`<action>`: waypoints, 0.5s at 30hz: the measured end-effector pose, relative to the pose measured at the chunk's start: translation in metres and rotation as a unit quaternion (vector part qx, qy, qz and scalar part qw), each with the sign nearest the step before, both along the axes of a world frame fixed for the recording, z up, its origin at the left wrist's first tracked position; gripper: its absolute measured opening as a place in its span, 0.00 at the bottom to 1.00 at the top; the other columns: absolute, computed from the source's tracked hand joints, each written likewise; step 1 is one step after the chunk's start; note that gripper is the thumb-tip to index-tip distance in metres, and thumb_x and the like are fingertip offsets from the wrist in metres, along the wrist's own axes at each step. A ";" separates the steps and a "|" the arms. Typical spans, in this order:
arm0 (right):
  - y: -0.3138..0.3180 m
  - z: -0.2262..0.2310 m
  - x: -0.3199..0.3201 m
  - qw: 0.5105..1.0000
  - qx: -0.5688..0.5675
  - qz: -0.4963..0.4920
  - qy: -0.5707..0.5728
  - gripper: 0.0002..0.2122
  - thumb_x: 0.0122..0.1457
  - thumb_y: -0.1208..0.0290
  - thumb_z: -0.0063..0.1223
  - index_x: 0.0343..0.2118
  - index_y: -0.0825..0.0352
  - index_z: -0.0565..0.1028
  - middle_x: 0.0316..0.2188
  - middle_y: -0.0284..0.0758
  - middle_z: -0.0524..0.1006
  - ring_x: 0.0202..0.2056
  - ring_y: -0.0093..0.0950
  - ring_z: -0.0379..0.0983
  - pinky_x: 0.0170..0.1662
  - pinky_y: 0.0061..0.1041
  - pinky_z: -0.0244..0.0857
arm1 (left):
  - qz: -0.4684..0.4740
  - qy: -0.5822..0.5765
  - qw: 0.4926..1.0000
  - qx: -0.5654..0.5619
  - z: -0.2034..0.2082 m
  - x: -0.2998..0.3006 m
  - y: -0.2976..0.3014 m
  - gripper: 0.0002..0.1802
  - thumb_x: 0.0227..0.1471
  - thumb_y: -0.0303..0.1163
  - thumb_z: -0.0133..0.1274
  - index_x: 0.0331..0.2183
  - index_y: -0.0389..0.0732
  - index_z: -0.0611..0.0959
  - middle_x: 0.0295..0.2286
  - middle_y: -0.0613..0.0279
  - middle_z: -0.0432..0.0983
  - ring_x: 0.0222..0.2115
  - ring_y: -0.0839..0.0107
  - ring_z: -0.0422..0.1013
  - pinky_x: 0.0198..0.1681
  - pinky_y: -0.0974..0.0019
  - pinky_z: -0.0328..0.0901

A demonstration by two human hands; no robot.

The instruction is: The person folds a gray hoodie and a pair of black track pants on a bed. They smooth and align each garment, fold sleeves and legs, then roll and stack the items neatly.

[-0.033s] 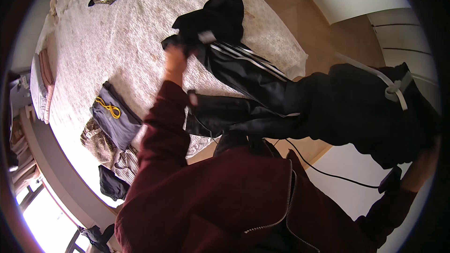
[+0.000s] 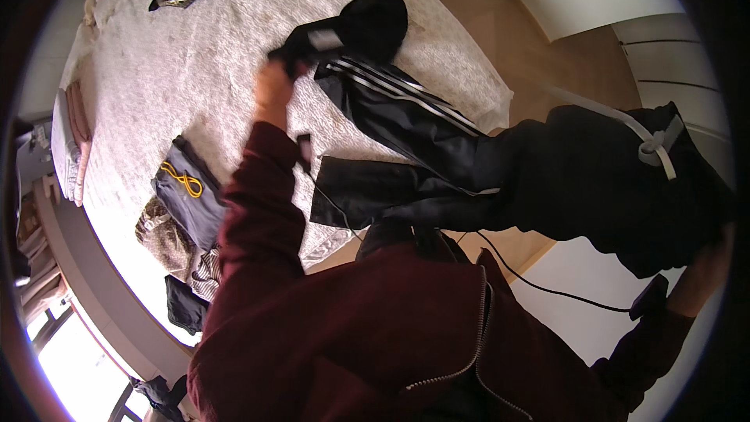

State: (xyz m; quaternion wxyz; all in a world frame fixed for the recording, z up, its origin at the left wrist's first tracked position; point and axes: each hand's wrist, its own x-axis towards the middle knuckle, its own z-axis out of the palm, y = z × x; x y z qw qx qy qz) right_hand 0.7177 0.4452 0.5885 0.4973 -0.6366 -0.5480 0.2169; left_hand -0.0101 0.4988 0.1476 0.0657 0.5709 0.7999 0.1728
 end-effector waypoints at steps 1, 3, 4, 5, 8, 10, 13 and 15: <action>0.002 -0.001 -0.003 1.000 0.002 0.003 0.004 0.22 0.63 0.71 0.46 0.59 0.71 0.65 0.53 0.43 0.71 0.54 0.35 0.70 0.59 0.33 0.63 | 0.020 0.145 0.989 0.005 0.041 -0.034 0.019 0.16 0.37 0.30 0.58 0.32 0.34 0.81 0.33 0.47 0.78 0.42 0.51 0.74 0.46 0.55 0.68; 0.010 -0.004 -0.008 1.000 0.011 0.010 0.016 0.22 0.63 0.71 0.45 0.59 0.71 0.65 0.54 0.43 0.71 0.54 0.35 0.70 0.59 0.33 0.63 | 0.054 0.206 0.955 0.205 0.123 -0.103 0.045 0.14 0.41 0.30 0.60 0.35 0.38 0.80 0.33 0.53 0.78 0.40 0.57 0.74 0.47 0.59 0.68; 0.011 -0.007 -0.010 0.999 0.013 0.016 0.026 0.22 0.63 0.71 0.45 0.59 0.71 0.65 0.54 0.43 0.71 0.54 0.35 0.70 0.59 0.33 0.63 | 0.026 -0.079 0.937 0.340 0.162 -0.132 0.056 0.14 0.45 0.29 0.59 0.37 0.39 0.80 0.33 0.55 0.78 0.40 0.59 0.74 0.50 0.58 0.66; 0.015 -0.009 -0.010 0.999 0.015 0.022 0.034 0.21 0.63 0.71 0.45 0.59 0.71 0.65 0.54 0.43 0.71 0.54 0.35 0.70 0.59 0.34 0.63 | -0.023 -0.293 0.847 0.443 0.188 -0.146 0.061 0.16 0.49 0.29 0.58 0.41 0.40 0.78 0.35 0.57 0.77 0.40 0.61 0.73 0.52 0.56 0.64; 0.027 -0.019 -0.011 0.998 0.019 0.030 0.055 0.21 0.64 0.71 0.45 0.59 0.71 0.65 0.54 0.44 0.71 0.55 0.36 0.70 0.59 0.34 0.63 | -0.180 -0.533 0.611 0.557 0.229 -0.180 0.052 0.29 0.55 0.32 0.59 0.55 0.42 0.65 0.47 0.64 0.69 0.47 0.70 0.67 0.58 0.50 0.55; 0.030 -0.026 -0.012 0.997 0.005 0.011 0.071 0.22 0.64 0.71 0.44 0.60 0.71 0.63 0.54 0.44 0.71 0.55 0.36 0.70 0.59 0.34 0.63 | -0.022 -0.479 0.719 0.503 0.212 -0.165 0.035 0.15 0.59 0.37 0.54 0.47 0.47 0.71 0.45 0.68 0.67 0.45 0.72 0.64 0.51 0.58 0.60; 0.029 -0.032 -0.014 0.994 -0.017 0.035 0.100 0.23 0.64 0.69 0.44 0.61 0.70 0.63 0.55 0.45 0.70 0.55 0.37 0.69 0.59 0.34 0.63 | -0.004 -0.422 0.880 0.218 0.155 -0.095 0.000 0.19 0.59 0.33 0.51 0.52 0.42 0.77 0.48 0.62 0.73 0.51 0.70 0.68 0.53 0.67 0.63; 0.025 -0.032 -0.018 0.991 -0.035 0.066 0.113 0.23 0.64 0.68 0.44 0.61 0.70 0.63 0.56 0.45 0.69 0.56 0.37 0.68 0.60 0.34 0.62 | -0.059 -0.447 0.892 0.020 0.121 -0.017 -0.012 0.19 0.59 0.31 0.52 0.51 0.36 0.78 0.49 0.62 0.73 0.51 0.71 0.68 0.55 0.66 0.63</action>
